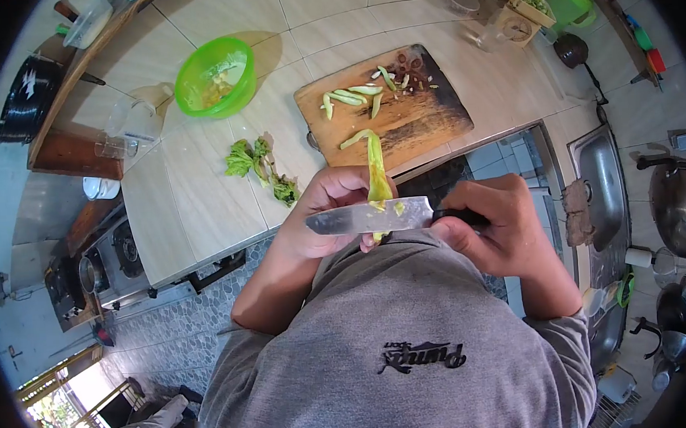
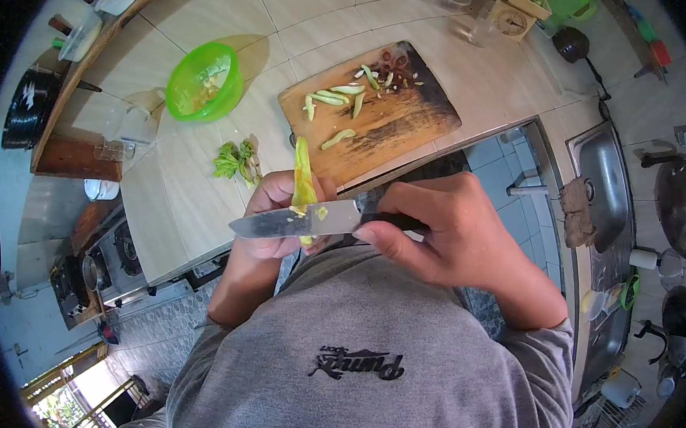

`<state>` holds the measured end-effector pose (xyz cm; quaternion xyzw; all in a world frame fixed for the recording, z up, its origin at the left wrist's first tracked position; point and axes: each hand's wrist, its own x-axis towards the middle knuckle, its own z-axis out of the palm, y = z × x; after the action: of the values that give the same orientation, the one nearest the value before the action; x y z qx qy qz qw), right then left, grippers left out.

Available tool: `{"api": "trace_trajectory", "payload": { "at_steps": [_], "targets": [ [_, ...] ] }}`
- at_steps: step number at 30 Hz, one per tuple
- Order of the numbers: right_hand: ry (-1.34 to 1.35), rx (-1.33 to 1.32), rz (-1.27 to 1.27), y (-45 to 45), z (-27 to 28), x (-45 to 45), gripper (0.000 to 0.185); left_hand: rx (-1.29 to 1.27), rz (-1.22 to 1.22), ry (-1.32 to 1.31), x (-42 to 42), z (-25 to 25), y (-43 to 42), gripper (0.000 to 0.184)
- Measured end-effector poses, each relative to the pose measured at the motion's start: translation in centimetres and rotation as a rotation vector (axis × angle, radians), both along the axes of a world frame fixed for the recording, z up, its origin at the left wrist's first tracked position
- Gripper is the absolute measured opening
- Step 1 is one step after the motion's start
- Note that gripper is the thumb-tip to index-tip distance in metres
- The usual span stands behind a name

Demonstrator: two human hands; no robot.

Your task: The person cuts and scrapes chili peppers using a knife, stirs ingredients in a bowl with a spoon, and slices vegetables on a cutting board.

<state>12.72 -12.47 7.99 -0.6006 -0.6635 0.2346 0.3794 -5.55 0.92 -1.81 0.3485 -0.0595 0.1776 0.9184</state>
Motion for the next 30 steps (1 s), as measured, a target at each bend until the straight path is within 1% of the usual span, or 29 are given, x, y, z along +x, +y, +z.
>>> {"api": "trace_trajectory", "payload": {
  "at_steps": [2, 5, 8, 11, 14, 17, 23, 30],
  "targets": [
    [0.004, -0.031, 0.004, -0.4, 0.3, 0.4, 0.024, 0.056, 0.026, 0.001, -0.3, 0.6, 0.2, 0.035],
    [-0.002, -0.044, 0.024, -0.9, 0.4, 0.5, 0.024, 0.094, 0.140, 0.102, -0.5, 0.8, 0.2, 0.038],
    [-0.002, -0.032, 0.025, -0.9, 0.4, 0.2, 0.024, 0.135, 0.120, 0.130, -0.5, 1.3, 0.2, 0.039],
    [-0.002, -0.029, 0.013, -1.0, 0.5, 0.1, 0.025, 0.109, 0.110, 0.085, -0.3, 1.3, 0.1, 0.036],
    [-0.017, -0.016, -0.001, -1.2, 0.5, 0.0, 0.025, 0.160, 0.190, 0.169, 0.1, 2.7, -0.7, 0.037],
    [-0.018, -0.010, -0.008, -1.5, 0.4, 0.2, 0.025, 0.011, 0.000, 0.088, -0.6, 1.6, 0.1, 0.026],
    [-0.052, -0.016, 0.008, -1.7, 0.6, -0.1, 0.025, 0.182, 0.113, 0.029, -0.2, 1.1, -0.5, 0.021],
    [-0.065, -0.015, 0.008, -2.1, 0.8, 0.2, 0.024, 0.155, 0.092, 0.066, -0.9, 1.5, -0.7, 0.022]
  ]
}}
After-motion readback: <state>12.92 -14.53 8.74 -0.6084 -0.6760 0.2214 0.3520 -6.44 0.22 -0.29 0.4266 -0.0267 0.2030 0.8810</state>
